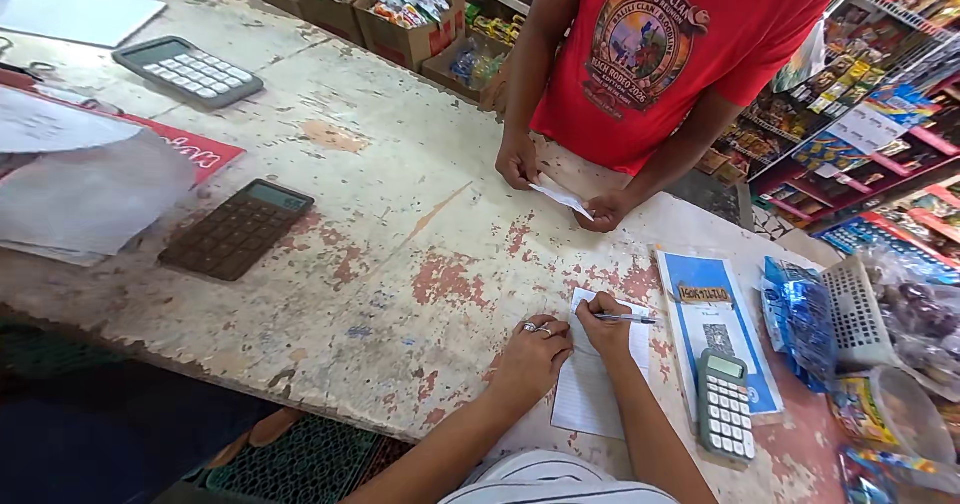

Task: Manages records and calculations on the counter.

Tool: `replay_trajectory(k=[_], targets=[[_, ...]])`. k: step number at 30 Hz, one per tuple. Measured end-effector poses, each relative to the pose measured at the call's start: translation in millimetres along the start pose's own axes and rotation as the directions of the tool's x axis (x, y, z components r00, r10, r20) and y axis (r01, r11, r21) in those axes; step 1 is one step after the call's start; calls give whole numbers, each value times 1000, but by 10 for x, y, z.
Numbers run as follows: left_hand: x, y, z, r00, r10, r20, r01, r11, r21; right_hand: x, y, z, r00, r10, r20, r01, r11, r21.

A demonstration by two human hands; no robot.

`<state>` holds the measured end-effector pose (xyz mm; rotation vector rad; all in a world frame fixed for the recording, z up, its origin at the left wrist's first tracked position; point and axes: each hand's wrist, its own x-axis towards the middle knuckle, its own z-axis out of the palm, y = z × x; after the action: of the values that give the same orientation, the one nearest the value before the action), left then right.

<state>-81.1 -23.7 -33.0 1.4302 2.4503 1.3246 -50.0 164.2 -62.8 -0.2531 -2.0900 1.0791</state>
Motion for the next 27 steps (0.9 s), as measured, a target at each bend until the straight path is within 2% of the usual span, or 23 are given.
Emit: replay_trajectory(k=[6, 10, 12, 15, 27], targets=[[-5, 8, 1, 1000, -4, -10, 4, 1000, 9, -13, 12, 16, 999, -20, -36, 18, 997, -73], [-14, -10, 19, 1000, 12, -22, -12, 1000, 25, -17, -31, -12, 997, 42, -60, -40, 999, 30], [-15, -12, 18, 1000, 13, -21, -12, 1000, 25, -22, -17, -12, 995, 44, -88, -44, 999, 11], [-23, -4, 10, 1000, 7, -14, -6, 1000, 18, -41, -16, 1, 996, 38, -76, -43, 998, -55], [-17, -22, 32, 1000, 11, -24, -10, 1000, 3, -9, -17, -38, 997, 68, -45, -70, 997, -33]])
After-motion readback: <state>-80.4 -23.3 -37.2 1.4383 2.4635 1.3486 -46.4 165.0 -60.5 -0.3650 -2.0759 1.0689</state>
